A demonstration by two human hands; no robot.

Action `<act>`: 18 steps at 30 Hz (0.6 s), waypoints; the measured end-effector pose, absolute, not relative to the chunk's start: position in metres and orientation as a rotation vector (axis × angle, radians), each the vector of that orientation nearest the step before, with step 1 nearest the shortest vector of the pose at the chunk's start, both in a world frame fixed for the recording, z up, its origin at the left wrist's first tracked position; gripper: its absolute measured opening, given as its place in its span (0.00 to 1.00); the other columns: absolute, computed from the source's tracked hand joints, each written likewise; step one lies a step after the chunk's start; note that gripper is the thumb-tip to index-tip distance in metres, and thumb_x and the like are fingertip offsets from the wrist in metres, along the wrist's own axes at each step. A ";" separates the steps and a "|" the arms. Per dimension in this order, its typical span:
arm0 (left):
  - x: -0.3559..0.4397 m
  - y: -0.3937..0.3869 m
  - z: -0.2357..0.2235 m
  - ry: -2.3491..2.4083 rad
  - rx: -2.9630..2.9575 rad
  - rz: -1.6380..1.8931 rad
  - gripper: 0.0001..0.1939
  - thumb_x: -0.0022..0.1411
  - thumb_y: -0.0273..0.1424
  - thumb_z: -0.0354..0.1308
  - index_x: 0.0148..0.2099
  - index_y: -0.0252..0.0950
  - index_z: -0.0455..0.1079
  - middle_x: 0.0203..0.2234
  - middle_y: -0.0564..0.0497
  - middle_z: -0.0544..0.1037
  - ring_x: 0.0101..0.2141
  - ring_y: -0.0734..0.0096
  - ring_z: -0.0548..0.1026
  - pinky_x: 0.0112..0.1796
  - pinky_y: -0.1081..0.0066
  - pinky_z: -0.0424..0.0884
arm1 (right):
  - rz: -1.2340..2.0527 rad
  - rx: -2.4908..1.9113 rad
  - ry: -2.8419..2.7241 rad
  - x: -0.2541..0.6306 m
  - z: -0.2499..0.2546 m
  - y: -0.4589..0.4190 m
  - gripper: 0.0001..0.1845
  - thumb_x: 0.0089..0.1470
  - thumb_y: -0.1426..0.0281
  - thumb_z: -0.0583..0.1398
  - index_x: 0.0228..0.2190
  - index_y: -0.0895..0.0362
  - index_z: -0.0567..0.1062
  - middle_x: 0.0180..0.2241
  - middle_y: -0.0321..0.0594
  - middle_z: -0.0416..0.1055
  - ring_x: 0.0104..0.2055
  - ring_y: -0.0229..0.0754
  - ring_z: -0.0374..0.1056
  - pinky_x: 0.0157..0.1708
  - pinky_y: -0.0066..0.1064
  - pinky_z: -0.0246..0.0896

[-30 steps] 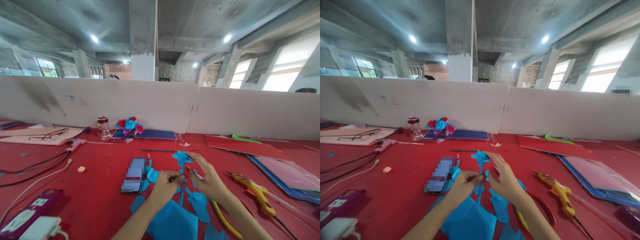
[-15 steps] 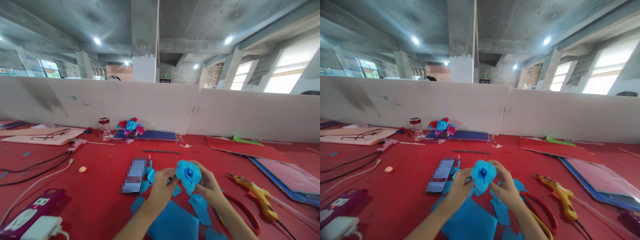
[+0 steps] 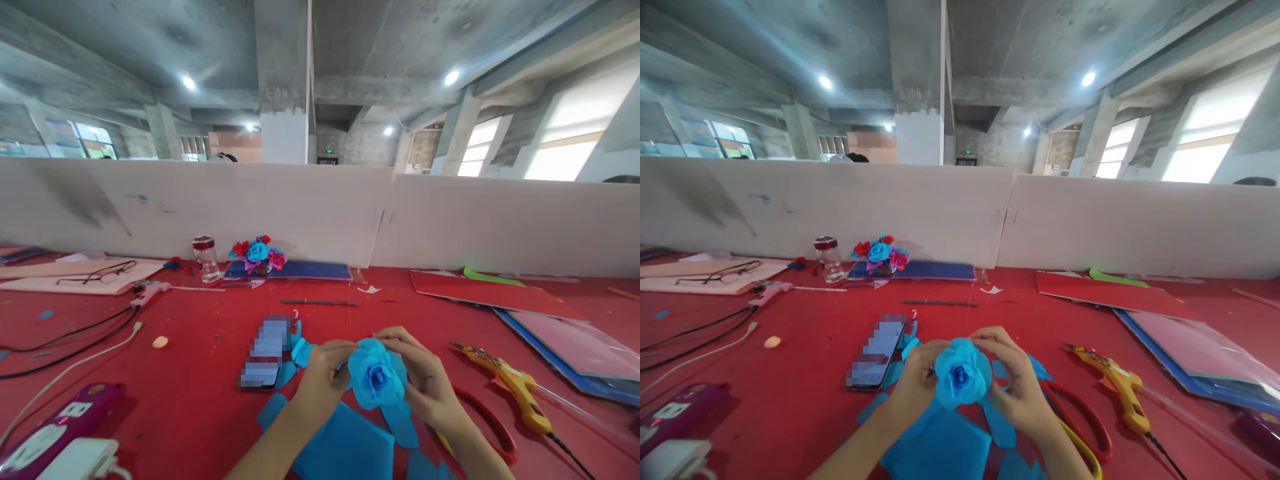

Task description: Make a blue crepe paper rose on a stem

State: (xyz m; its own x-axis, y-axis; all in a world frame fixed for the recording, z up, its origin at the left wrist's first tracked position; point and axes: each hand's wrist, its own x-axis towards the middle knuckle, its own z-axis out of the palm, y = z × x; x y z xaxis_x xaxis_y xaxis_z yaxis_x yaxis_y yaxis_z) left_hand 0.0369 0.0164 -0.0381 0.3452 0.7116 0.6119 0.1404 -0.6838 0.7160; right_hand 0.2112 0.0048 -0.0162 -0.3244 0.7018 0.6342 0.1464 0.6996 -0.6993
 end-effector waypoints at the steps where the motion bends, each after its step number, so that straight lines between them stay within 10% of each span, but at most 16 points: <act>1: 0.037 0.016 -0.037 0.736 2.035 1.350 0.11 0.57 0.23 0.48 0.28 0.34 0.70 0.25 0.51 0.74 0.27 0.73 0.69 0.31 0.74 0.66 | 0.583 -0.685 -1.782 0.213 -0.016 0.005 0.12 0.51 0.72 0.54 0.38 0.52 0.72 0.38 0.44 0.64 0.40 0.45 0.63 0.37 0.34 0.61; 18: 0.033 0.025 -0.047 0.895 2.160 1.375 0.11 0.60 0.28 0.49 0.38 0.36 0.73 0.33 0.47 0.77 0.33 0.68 0.73 0.37 0.69 0.69 | 0.211 -0.755 -1.894 0.210 0.000 -0.007 0.06 0.47 0.76 0.58 0.27 0.54 0.75 0.26 0.40 0.70 0.28 0.40 0.65 0.28 0.32 0.63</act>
State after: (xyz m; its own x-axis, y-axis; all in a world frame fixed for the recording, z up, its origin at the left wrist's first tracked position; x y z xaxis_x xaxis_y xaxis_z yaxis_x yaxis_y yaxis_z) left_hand 0.0333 0.0247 -0.0469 0.3016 0.7127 0.6333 0.2904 -0.7014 0.6510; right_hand 0.2104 -0.0073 -0.0003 -0.2631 0.5888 0.7642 0.4059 0.7862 -0.4660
